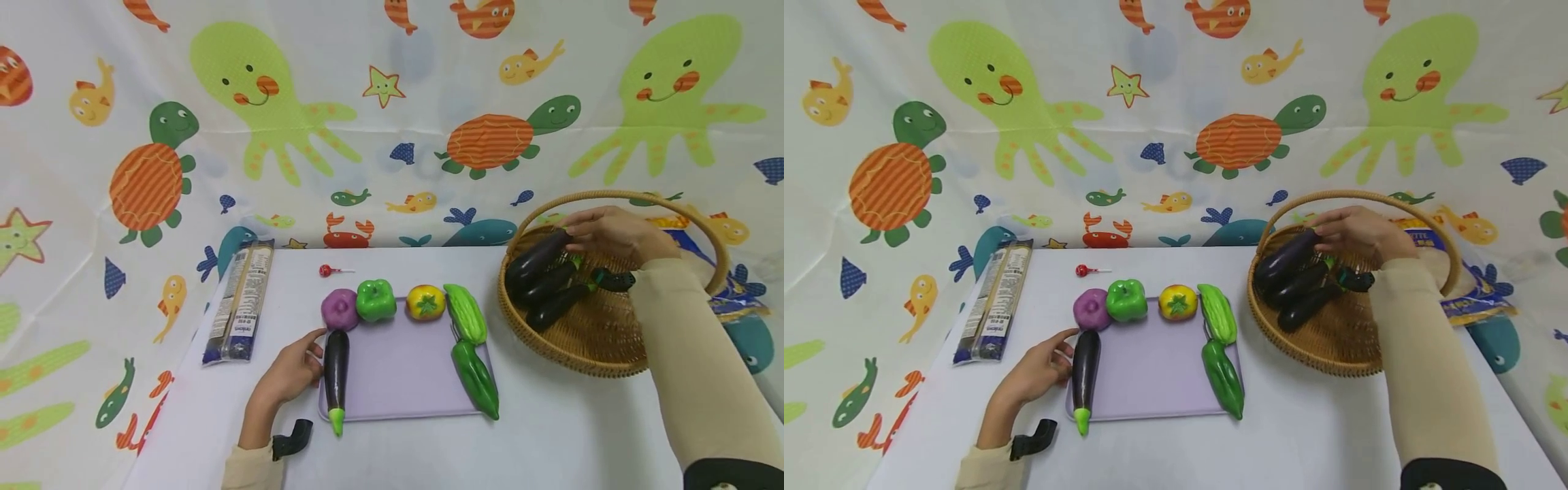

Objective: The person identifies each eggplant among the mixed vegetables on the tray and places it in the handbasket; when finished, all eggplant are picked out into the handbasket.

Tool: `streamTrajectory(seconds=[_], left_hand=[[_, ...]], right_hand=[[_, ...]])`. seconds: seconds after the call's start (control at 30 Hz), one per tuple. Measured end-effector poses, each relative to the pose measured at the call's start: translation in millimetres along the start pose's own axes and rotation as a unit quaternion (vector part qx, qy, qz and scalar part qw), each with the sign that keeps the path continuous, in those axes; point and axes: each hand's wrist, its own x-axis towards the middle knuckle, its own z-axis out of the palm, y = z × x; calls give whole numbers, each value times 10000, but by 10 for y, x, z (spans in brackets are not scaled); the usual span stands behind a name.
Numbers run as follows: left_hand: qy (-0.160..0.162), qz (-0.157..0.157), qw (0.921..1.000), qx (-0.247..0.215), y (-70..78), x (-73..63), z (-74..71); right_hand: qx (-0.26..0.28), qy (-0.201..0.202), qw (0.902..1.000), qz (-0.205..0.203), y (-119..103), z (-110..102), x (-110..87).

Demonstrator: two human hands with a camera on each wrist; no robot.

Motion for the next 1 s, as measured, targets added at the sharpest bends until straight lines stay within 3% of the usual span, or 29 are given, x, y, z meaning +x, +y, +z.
streamTrajectory(seconds=[0.17,0.53,0.83,1.0], left_hand=[[8,-16,10000,40,2,-5,9],[47,-11,10000,43,5,-5,3],[33,-66,10000,-44,15,-10,4],[17,-86,10000,-25,16,-8,8]], right_hand=[[458,4,9989,42,109,42,78],[731,-7,9973,-24,200,95,238],[-222,110,9996,95,233,125,269],[-483,117,9986,196,239,138,260]])
